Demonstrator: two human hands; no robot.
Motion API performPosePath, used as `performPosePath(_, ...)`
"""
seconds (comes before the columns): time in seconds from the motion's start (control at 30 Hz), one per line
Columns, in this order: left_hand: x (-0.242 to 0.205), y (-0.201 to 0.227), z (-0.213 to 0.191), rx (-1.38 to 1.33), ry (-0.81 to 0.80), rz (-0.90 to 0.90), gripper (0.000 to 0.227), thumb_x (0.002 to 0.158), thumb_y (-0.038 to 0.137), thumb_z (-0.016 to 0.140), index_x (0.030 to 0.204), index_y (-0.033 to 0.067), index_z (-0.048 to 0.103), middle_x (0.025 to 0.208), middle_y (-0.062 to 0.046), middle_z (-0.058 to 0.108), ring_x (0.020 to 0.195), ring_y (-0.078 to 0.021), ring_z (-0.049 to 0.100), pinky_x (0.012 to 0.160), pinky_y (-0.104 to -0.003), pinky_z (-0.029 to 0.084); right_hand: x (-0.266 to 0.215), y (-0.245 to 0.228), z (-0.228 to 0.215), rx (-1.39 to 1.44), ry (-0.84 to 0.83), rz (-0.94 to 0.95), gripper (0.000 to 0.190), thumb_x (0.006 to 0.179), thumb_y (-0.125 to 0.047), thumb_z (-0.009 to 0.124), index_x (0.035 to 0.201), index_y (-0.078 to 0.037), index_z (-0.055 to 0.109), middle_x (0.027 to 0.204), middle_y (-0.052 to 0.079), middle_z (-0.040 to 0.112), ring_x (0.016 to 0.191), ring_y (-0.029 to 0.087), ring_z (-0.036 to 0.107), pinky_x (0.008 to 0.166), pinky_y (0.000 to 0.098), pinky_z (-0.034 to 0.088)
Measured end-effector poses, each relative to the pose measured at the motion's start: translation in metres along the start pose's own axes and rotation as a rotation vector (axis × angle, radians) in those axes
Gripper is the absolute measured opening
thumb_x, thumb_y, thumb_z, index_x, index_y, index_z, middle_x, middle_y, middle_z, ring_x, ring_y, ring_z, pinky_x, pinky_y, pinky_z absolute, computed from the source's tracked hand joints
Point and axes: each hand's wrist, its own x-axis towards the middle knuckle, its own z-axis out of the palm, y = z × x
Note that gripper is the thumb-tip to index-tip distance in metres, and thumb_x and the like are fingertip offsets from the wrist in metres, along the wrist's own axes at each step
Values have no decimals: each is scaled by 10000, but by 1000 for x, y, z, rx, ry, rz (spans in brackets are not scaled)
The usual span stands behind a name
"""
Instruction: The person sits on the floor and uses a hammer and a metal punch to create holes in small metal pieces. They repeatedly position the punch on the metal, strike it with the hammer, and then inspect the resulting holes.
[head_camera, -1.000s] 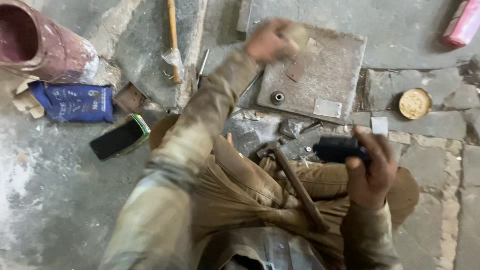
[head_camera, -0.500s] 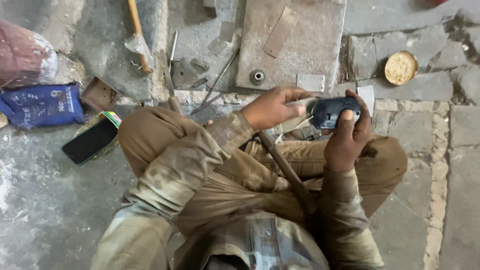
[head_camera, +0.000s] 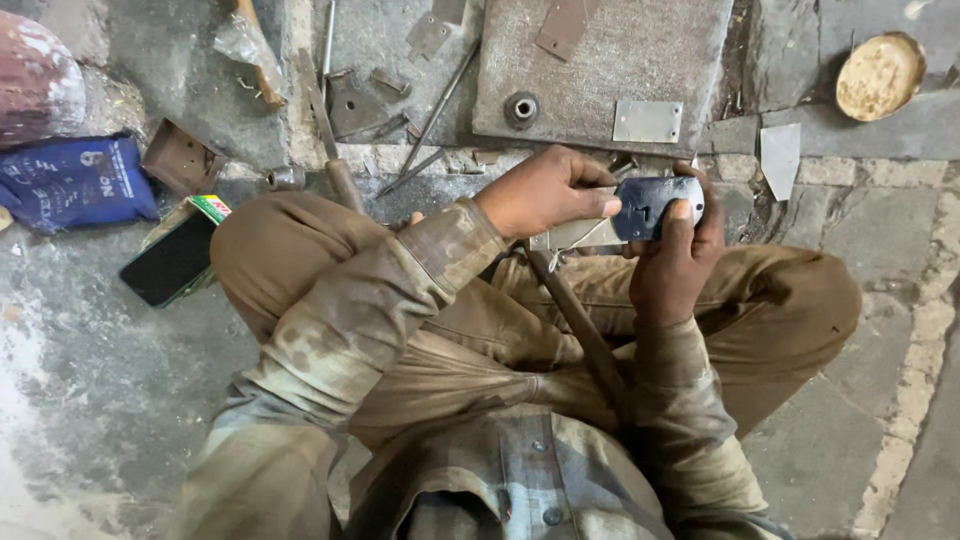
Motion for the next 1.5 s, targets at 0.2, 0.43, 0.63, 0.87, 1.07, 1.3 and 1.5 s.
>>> performPosePath(0.2, -2, -2, -1, -96, 22, -45, 300, 880, 239, 804, 1083, 19, 785, 945, -23, 798, 831, -78, 687, 794, -255, 582, 1, 3, 1, -20, 7, 37, 296, 1134, -175, 482, 1392, -51, 557, 1127, 44, 640, 808, 80, 601, 584, 218, 488)
performPosePath(0.43, -2, 0, -1, -112, 29, -84, 269, 867, 212, 812, 1047, 12, 790, 903, -13, 787, 785, -63, 670, 749, -242, 573, 2, 3, -1, -16, -25, 32, 310, 1137, -173, 472, 1405, -46, 560, 1084, 60, 646, 764, 81, 597, 584, 220, 491)
performPosePath(0.63, 0, -9, 0, -182, 33, -70, 251, 888, 201, 794, 1044, 4, 789, 910, -9, 783, 791, -58, 667, 747, -241, 578, 1, 5, -2, -51, -10, 41, 327, 1128, -175, 465, 1409, -34, 556, 1075, 61, 650, 758, 73, 598, 580, 211, 498)
performPosePath(0.87, -2, -5, -3, -69, 20, -20, 264, 917, 218, 750, 1076, 8, 775, 925, -5, 792, 802, -50, 675, 761, -240, 581, 1, 7, -3, -239, -11, -72, 350, 1132, -172, 460, 1411, 9, 568, 1173, 68, 630, 954, 102, 582, 810, 250, 509)
performPosePath(1.07, -9, 11, -5, -70, -2, -119, 282, 881, 211, 733, 1067, 0, 755, 875, -16, 780, 734, -76, 687, 695, -257, 581, 2, 4, -2, -161, -46, -102, 361, 1101, -163, 456, 1404, 10, 551, 1201, 79, 633, 1038, 133, 615, 901, 271, 546)
performPosePath(1.3, -7, 11, -4, 52, 43, -32, 327, 881, 254, 750, 1088, 2, 771, 936, -40, 803, 805, -83, 702, 767, -258, 579, 2, 2, -1, -289, -16, -89, 372, 1094, -171, 453, 1390, 13, 581, 1150, 67, 630, 948, 106, 578, 808, 252, 509)
performPosePath(1.5, -7, 7, -4, 28, 53, -60, 357, 873, 260, 755, 1105, -12, 759, 962, -53, 806, 836, -83, 707, 790, -262, 582, 1, 4, -1, -167, -18, -31, 362, 1102, -158, 456, 1401, 5, 580, 1040, 42, 597, 826, 69, 551, 684, 210, 484)
